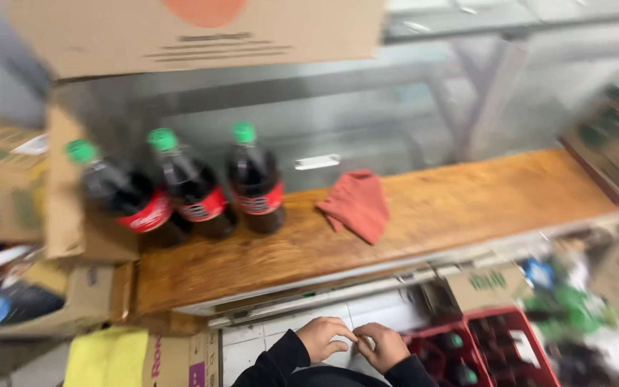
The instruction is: The person takes plastic bottles of soda from a crate and places them in a row on a wooden shelf.
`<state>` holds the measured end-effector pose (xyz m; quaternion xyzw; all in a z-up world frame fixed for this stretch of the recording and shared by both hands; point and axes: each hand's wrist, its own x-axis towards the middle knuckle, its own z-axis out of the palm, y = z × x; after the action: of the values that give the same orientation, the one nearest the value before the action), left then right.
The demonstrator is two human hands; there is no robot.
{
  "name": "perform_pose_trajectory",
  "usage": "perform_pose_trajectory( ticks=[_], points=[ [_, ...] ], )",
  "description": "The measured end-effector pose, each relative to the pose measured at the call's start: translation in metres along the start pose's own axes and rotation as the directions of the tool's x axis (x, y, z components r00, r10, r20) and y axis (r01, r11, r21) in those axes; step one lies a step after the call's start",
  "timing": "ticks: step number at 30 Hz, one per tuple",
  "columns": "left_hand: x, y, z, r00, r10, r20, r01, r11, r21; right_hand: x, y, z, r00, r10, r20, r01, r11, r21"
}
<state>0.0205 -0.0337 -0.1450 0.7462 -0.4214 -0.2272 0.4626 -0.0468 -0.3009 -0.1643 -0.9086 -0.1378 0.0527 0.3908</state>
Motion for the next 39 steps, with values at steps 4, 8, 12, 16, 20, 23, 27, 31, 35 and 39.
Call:
perform_pose_trajectory(
  ticks=[4,8,12,16,20,23,27,31,35,39],
  points=[
    [0.029,0.019,0.032,0.979,0.063,0.195,-0.055,0.997,-0.047,-0.067,0.006,-0.017,0.990,0.089,-0.113,-0.088,0.996,0.009],
    [0.071,0.028,0.077,0.920,0.179,0.348,-0.166,0.984,-0.068,-0.149,0.012,-0.024,0.947,0.266,-0.180,-0.279,0.959,-0.051],
    [0.121,0.049,0.139,0.864,0.287,0.414,-0.289,0.955,-0.058,-0.236,0.015,-0.032,0.874,0.431,-0.223,-0.447,0.894,-0.024],
    [0.168,0.096,0.206,0.803,0.291,0.521,-0.294,0.953,-0.080,-0.325,0.018,-0.047,0.801,0.542,-0.255,-0.551,0.834,0.039],
    [0.208,0.109,0.288,0.751,0.253,0.610,-0.299,0.954,-0.027,-0.411,0.039,-0.052,0.736,0.622,-0.268,-0.621,0.777,0.098],
    [0.226,0.113,0.340,0.725,0.196,0.660,-0.255,0.967,-0.007,-0.470,0.049,-0.051,0.636,0.742,-0.213,-0.742,0.664,0.093],
    [0.255,0.095,0.404,0.711,0.011,0.703,-0.082,0.994,0.068,-0.526,0.063,-0.054,0.552,0.808,-0.205,-0.794,0.584,0.168],
    [0.289,0.038,0.457,0.609,-0.155,0.778,-0.016,0.978,0.208,-0.551,0.079,-0.044,0.486,0.845,-0.222,-0.807,0.532,0.258],
    [0.315,-0.028,0.500,0.563,-0.360,0.744,0.036,0.910,0.414,-0.546,0.091,-0.029,0.355,0.905,-0.234,-0.822,0.421,0.383],
    [0.320,-0.112,0.546,0.506,-0.441,0.742,0.063,0.876,0.478,-0.532,0.102,0.008,0.221,0.936,-0.276,-0.775,0.340,0.533]
  ],
)
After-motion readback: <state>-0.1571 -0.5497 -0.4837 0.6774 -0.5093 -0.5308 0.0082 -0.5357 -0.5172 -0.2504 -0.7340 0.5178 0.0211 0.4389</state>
